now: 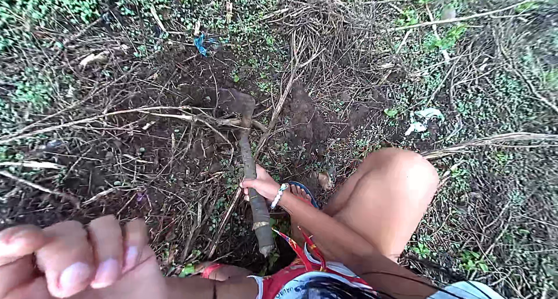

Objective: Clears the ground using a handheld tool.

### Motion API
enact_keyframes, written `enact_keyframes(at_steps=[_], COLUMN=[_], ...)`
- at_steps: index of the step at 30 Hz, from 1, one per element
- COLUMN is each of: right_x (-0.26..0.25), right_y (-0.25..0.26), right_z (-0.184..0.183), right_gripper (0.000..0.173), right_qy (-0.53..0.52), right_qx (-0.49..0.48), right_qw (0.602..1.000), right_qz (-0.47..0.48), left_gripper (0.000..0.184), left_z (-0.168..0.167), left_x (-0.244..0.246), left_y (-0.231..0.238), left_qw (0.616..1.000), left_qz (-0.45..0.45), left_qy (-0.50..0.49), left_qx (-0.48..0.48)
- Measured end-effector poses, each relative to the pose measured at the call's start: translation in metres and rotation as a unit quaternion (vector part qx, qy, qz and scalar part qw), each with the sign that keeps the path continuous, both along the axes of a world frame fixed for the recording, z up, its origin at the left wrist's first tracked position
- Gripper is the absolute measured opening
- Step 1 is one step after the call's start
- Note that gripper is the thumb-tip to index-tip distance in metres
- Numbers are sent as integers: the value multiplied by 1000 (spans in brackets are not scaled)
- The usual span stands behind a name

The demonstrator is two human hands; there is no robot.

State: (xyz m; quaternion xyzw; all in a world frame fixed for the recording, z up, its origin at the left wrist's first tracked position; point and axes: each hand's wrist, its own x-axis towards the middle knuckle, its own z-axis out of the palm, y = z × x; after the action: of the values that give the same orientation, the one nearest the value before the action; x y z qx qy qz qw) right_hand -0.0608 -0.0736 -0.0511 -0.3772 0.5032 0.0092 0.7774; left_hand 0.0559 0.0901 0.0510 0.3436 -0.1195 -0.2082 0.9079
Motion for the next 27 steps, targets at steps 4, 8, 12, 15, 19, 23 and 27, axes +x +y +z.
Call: enact_keyframes(at_steps=[4, 8, 12, 15, 19, 23, 27], right_x=[-8, -6, 6, 5, 4, 16, 32], right_y=[-1, 0, -5, -29, -51, -65, -86], right_z=[4, -2, 28, 48, 55, 49, 16], right_gripper=[33, 51, 43, 21, 51, 52, 74], right_qy=[-12, 76, 115, 95, 137, 97, -63], right_qx=[16, -83, -105, -146, -296, -361, -290], right_qw=[1000, 985, 976, 978, 937, 927, 952], right_qz=[-7, 128, 153, 115, 123, -20, -80], left_gripper=[40, 54, 48, 41, 25, 79, 61], left_z=[-26, -7, 7, 8, 2, -15, -52], left_x=[5, -2, -15, -20, -21, -30, -40], left_y=[-8, -36, -51, -59, -69, -93, -133], left_qw=[999, 994, 985, 974, 896, 750, 654], left_qz=[-31, -21, -12, -10, -103, -414, -374], left_qy=[-28, -49, -27, -40, -125, -189, -203], left_qx=[-36, 95, 169, 222, 414, 480, 625])
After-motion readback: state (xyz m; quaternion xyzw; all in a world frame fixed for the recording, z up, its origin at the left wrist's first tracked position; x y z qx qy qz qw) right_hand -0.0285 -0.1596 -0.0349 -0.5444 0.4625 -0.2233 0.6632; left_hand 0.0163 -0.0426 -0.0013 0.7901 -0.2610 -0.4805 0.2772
